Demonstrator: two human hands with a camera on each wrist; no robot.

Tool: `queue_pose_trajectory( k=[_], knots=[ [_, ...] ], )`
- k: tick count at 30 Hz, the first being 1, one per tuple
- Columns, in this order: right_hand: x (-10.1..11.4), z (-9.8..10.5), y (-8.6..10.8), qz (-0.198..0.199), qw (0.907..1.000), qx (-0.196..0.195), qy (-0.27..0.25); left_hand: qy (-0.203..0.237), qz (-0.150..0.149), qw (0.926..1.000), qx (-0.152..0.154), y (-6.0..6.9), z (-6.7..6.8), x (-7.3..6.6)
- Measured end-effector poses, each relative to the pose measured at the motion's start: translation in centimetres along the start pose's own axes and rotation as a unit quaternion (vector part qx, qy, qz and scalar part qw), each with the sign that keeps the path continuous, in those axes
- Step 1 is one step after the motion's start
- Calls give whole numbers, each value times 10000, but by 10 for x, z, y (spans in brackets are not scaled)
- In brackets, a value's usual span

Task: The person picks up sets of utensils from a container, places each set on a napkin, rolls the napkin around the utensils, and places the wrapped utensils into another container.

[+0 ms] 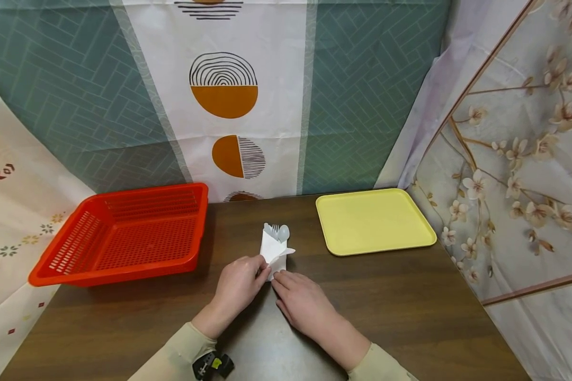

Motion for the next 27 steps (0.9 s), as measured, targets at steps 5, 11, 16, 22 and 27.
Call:
queue_pose_trajectory(
  k=[5,11,16,22,27],
  knots=[
    [-1,0,1,146,9999,-80,-44,10,-108,9999,64,0,-1,-1],
    [-2,1,2,251,9997,-76,-16,3,-311,9995,109,1,-1,-3],
    [-4,2,4,321,9994,-79,-95,-15,-518,9985,200,2,1,-4],
    [-4,2,6,339,9993,67,-155,-47,-838,9960,318,6,3,-5],
    [-5,3,7,345,9989,181,-272,12,-1099,9930,429,9,4,-2]
  ],
)
Point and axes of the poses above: each hand's wrist, its own y-axis away from the middle knuckle, its own z-axis out of the back of the hand, x = y × z, the point moved 5 cm from there along -y, towards the middle knuckle, and after that the axes turned 3 degrees about -y, right-handed, at the moved point
